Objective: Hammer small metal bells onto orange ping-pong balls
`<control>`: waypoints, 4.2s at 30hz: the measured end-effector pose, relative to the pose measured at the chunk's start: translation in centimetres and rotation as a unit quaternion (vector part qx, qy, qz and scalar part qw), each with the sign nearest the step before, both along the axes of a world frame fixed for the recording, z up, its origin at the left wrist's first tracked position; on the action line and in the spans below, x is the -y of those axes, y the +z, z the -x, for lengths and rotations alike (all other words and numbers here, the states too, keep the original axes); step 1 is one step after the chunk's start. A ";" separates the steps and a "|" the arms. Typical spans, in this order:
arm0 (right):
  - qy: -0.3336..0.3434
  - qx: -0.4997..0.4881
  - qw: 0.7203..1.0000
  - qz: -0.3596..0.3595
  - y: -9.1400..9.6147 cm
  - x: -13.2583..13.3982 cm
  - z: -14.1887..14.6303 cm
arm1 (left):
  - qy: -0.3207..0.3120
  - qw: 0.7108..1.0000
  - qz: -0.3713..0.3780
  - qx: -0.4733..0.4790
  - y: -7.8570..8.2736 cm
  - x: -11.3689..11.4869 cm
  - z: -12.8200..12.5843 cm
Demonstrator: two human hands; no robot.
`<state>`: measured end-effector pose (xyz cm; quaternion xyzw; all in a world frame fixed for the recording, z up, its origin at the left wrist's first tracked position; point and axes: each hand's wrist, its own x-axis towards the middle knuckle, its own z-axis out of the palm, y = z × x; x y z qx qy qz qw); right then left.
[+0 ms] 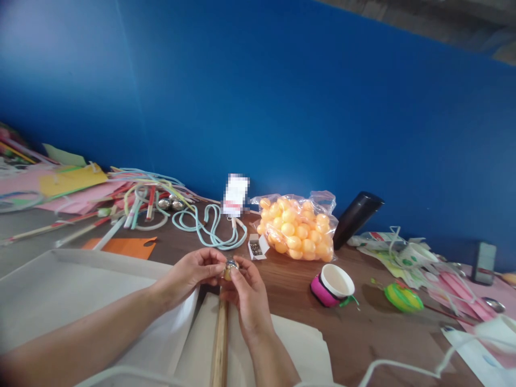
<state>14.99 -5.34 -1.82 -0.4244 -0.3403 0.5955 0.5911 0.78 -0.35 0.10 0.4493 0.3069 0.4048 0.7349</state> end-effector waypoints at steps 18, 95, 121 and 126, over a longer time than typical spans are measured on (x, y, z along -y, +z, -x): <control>-0.007 0.018 1.000 0.007 -0.2 -0.2 0.0 | 0.038 0.996 -0.021 -0.074 -1.1 -0.2 -0.5; -0.004 0.029 0.999 0.018 -0.8 -0.4 0.0 | 0.122 0.939 -0.232 -0.221 -0.4 1.4 -0.8; -0.019 -0.022 1.000 0.007 -0.2 -0.1 -0.1 | 0.119 0.955 -0.214 -0.167 -0.1 1.3 -0.6; -0.020 -0.020 1.000 0.003 -0.2 -0.1 -0.1 | 0.141 0.941 -0.246 -0.184 -0.1 1.3 -0.6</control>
